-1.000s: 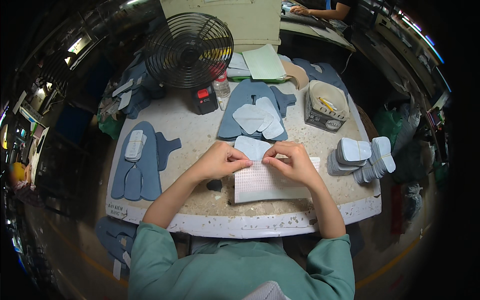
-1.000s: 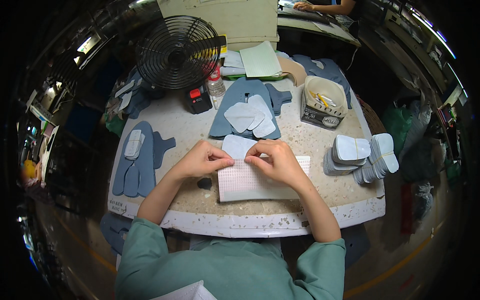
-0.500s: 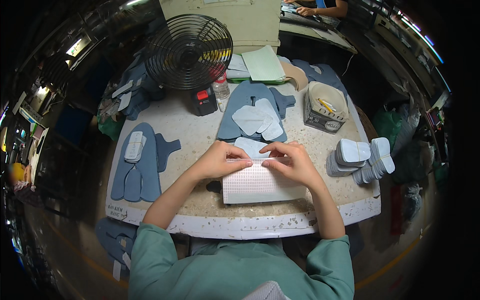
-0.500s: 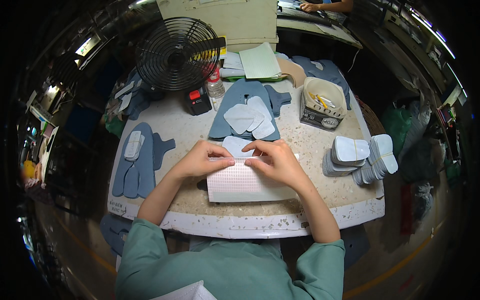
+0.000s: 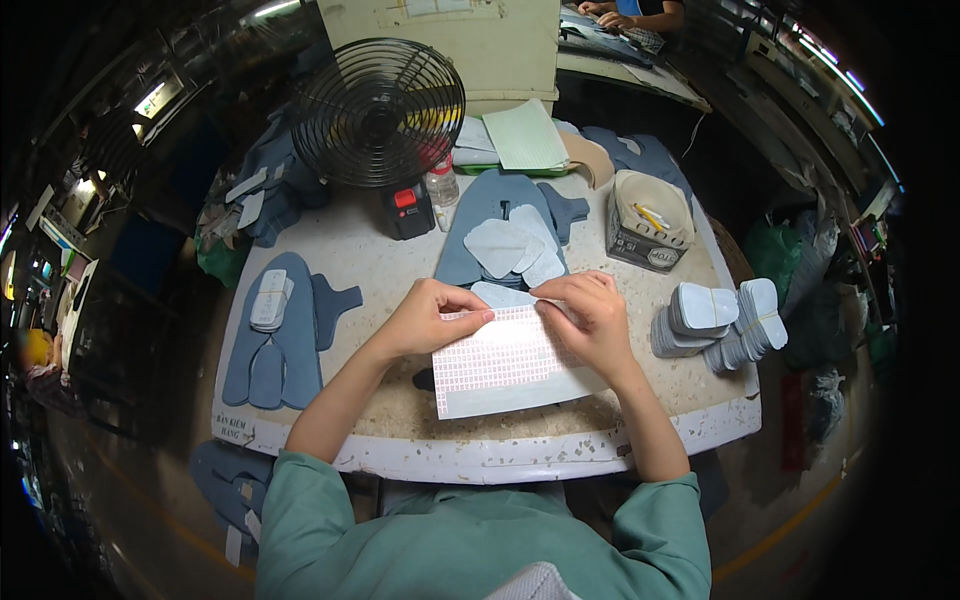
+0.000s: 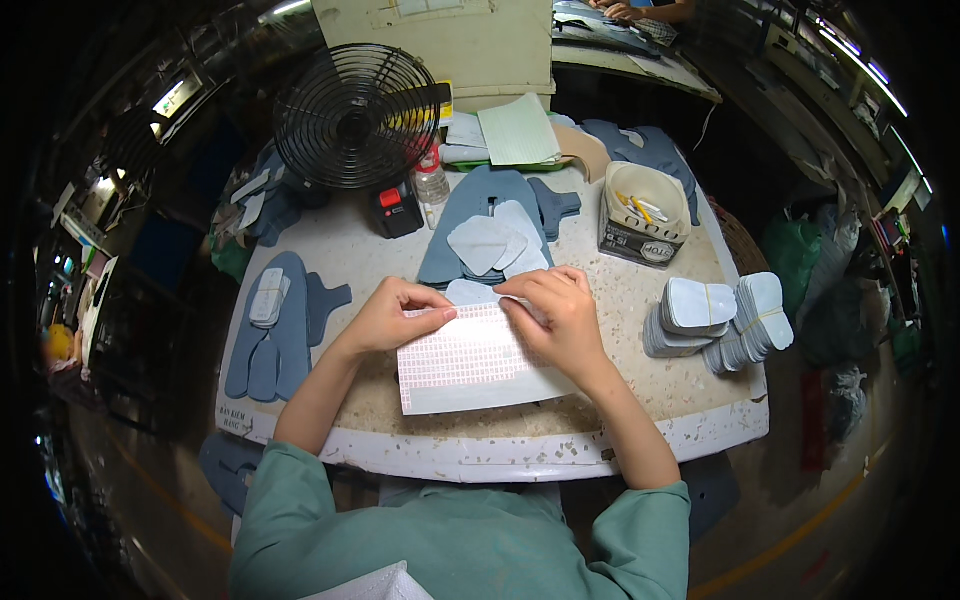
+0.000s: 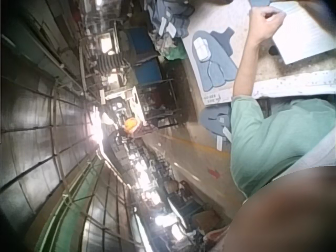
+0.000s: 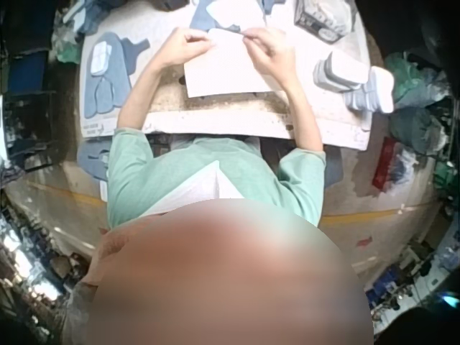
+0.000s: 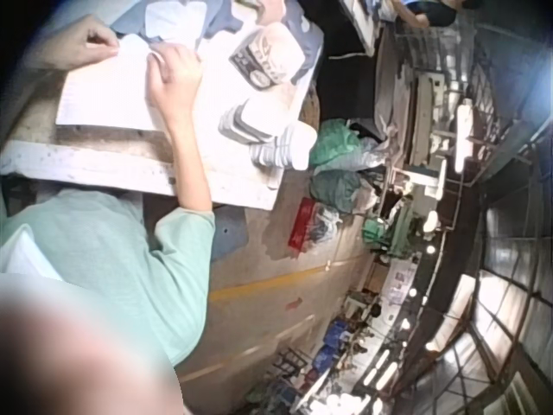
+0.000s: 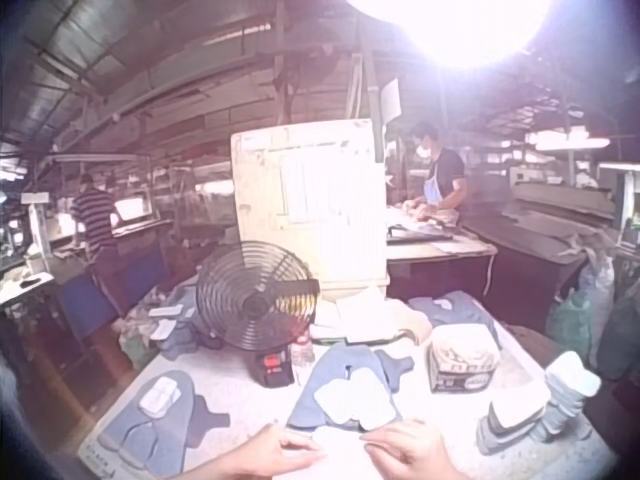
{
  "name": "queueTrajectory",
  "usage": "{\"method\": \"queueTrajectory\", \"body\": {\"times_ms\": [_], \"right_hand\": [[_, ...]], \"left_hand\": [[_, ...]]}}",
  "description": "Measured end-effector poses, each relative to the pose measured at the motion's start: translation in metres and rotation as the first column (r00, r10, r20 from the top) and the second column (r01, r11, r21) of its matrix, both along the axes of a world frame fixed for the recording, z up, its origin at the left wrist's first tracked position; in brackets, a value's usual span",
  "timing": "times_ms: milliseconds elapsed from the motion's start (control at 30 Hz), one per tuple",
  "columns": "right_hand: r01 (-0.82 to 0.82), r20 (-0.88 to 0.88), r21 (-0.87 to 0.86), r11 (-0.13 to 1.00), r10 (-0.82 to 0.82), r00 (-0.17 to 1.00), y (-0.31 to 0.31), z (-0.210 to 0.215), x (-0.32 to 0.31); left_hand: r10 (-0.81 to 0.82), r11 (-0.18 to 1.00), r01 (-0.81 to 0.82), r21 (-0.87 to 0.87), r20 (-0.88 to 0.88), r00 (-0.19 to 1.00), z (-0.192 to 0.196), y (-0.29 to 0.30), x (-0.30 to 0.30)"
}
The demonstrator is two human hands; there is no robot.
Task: The person repeatedly picks up small white insole-like pieces and blue fabric pieces, aligns them, and stacks them into neat piles on the table. The person occasionally reorganizes the stacks and moves them to the side.
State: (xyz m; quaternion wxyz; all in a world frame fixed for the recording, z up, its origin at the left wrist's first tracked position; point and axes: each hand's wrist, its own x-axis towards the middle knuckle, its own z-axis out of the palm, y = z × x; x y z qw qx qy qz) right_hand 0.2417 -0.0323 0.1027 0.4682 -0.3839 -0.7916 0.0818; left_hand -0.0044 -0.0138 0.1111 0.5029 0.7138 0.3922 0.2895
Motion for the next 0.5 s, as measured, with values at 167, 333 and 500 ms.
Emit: {"method": "queueTrajectory", "body": {"times_ms": [167, 333, 500], "right_hand": [[-0.015, 0.049, 0.106, 0.994, 0.01, 0.999, -0.0026, 0.0012, -0.0049], [-0.003, 0.064, 0.153, 0.988, -0.006, 0.998, -0.0036, 0.0012, -0.0063], [-0.058, -0.031, 0.051, 0.997, 0.06, 0.998, -0.0028, -0.0008, -0.0058]], "left_hand": [[0.003, 1.0, -0.003, 0.021, 0.022, 1.0, 0.0005, -0.002, -0.0002], [0.018, 1.0, -0.018, 0.022, 0.02, 1.0, 0.0008, -0.0027, 0.0017], [0.003, 1.0, -0.003, 0.005, 0.01, 1.0, 0.0007, -0.003, 0.0016]]}}
